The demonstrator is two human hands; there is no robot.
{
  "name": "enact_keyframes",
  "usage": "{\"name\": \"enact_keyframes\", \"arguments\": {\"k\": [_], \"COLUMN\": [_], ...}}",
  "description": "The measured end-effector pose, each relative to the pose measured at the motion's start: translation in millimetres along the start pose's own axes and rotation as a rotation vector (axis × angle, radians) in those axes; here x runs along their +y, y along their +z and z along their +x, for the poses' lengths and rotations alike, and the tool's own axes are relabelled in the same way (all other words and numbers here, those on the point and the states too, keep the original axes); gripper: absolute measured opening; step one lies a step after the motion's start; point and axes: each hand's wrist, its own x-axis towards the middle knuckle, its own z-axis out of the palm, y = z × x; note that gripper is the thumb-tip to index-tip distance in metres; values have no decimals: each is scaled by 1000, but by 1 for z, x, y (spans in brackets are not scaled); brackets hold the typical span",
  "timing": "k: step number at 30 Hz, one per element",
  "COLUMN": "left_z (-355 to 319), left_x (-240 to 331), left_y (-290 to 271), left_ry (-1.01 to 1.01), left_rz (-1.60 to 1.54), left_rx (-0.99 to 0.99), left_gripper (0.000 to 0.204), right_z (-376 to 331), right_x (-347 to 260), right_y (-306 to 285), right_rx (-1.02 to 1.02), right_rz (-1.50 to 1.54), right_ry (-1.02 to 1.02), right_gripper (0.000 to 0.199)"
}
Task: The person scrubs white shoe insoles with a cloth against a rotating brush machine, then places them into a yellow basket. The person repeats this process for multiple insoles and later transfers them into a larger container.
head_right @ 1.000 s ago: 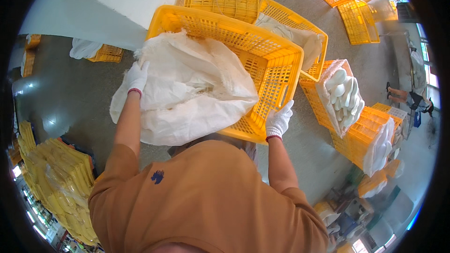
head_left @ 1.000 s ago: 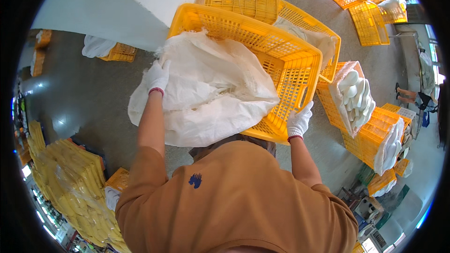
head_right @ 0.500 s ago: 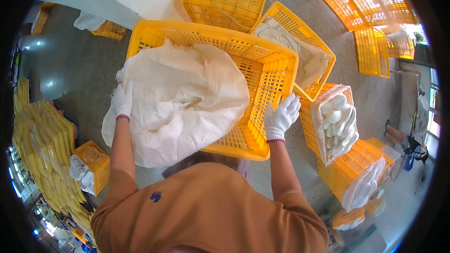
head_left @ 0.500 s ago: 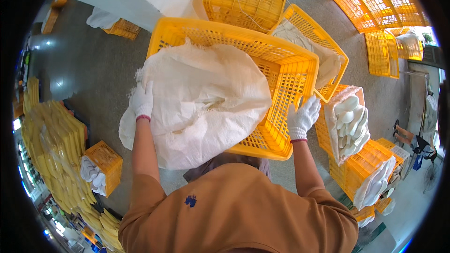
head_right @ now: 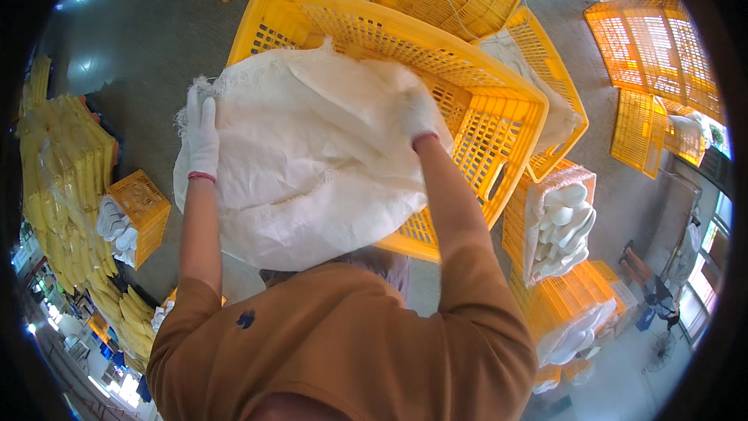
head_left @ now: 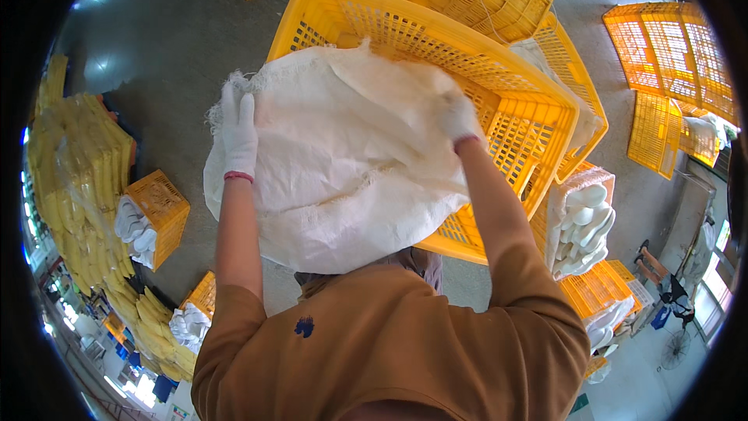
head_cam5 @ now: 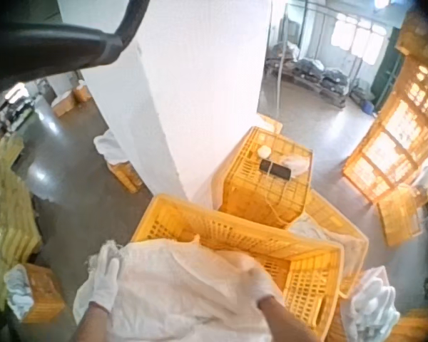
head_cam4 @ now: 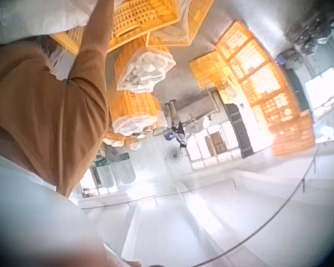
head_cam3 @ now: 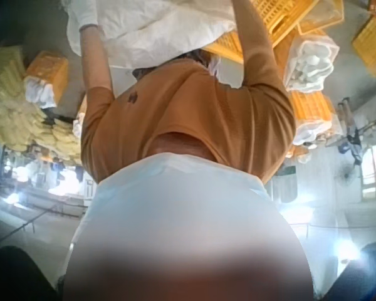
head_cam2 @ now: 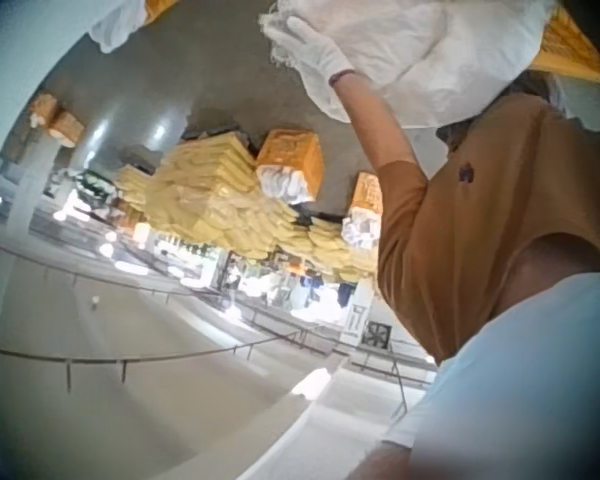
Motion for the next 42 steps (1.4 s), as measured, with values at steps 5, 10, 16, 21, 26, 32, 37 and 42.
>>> {"name": "enact_keyframes", "arguments": {"k": [5, 10, 16, 21, 26, 32, 37, 42], "left_z": [34, 82, 219, 368, 337, 134, -11, -103], "left_x": [-7, 21, 84, 82, 35, 84, 123, 85], "left_y": [-10, -31, 0, 112, 138, 36, 4, -56], "left_ry": [196, 270, 929, 400, 177, 229, 1025, 658], "left_rz": [397, 388, 528, 511, 292, -38, 514, 572], "left_rx": [-50, -365, 246, -153, -159, 22, -254, -996], "left_gripper": [94, 47, 36, 45, 47, 47, 68, 42], "right_z": [-121, -204, -129, 27, 28, -95, -148, -266], "right_x": [-57, -45, -14, 25, 185, 136, -1, -10], "right_y": [-159, -277, -342, -348, -281, -289, -232, -170], "right_rx": [384, 663, 837, 573, 383, 759, 623, -35], "right_rz": [52, -846, -760, -1294, -780, -125, -967, -717], "right_ry": [-236, -199, -13, 20, 381, 102, -673, -214], "right_gripper": [23, 40, 35, 38, 38, 44, 40, 26]}}
